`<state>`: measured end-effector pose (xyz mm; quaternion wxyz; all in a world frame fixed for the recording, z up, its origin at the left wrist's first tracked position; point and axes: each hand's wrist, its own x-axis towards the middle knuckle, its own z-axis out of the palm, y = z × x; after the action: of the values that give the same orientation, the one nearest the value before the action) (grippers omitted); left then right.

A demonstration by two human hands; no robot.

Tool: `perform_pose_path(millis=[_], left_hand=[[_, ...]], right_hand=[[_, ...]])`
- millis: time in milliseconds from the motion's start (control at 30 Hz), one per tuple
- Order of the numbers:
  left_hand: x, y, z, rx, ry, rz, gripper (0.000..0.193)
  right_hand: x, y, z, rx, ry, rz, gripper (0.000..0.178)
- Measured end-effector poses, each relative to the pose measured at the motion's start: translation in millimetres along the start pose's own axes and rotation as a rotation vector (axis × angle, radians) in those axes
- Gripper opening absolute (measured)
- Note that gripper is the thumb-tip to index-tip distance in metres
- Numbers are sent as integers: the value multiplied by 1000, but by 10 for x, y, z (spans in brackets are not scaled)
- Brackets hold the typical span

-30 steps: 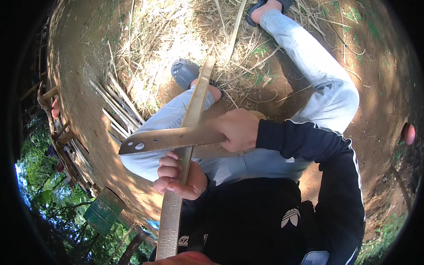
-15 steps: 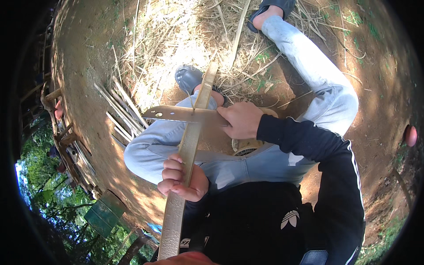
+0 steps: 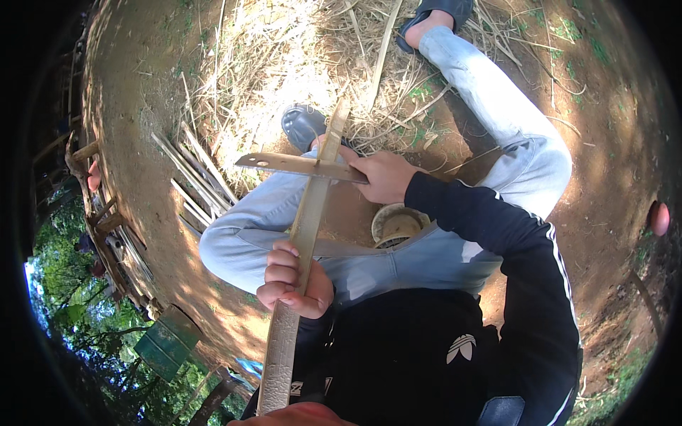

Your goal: The person scrapes a bamboo strip with a blade and uses a wooden object to press down on it while pulling it through.

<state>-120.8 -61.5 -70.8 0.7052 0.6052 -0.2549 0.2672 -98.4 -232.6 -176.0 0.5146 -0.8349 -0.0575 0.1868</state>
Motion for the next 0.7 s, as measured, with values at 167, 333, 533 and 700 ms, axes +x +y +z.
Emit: perform_pose_path(millis=[167, 333, 533, 700], left_hand=[[2, 43, -70, 3, 16, 6, 24], [58, 76, -38, 28, -9, -24, 25], [-22, 16, -54, 6, 23, -25, 26], [-20, 77, -88, 3, 8, -29, 26]], right_hand=[[-149, -298, -11, -74, -87, -145, 46], [8, 92, -1, -117, -33, -49, 44], [-184, -159, 69, -14, 35, -305, 39], [196, 315, -58, -167, -31, -2, 41]])
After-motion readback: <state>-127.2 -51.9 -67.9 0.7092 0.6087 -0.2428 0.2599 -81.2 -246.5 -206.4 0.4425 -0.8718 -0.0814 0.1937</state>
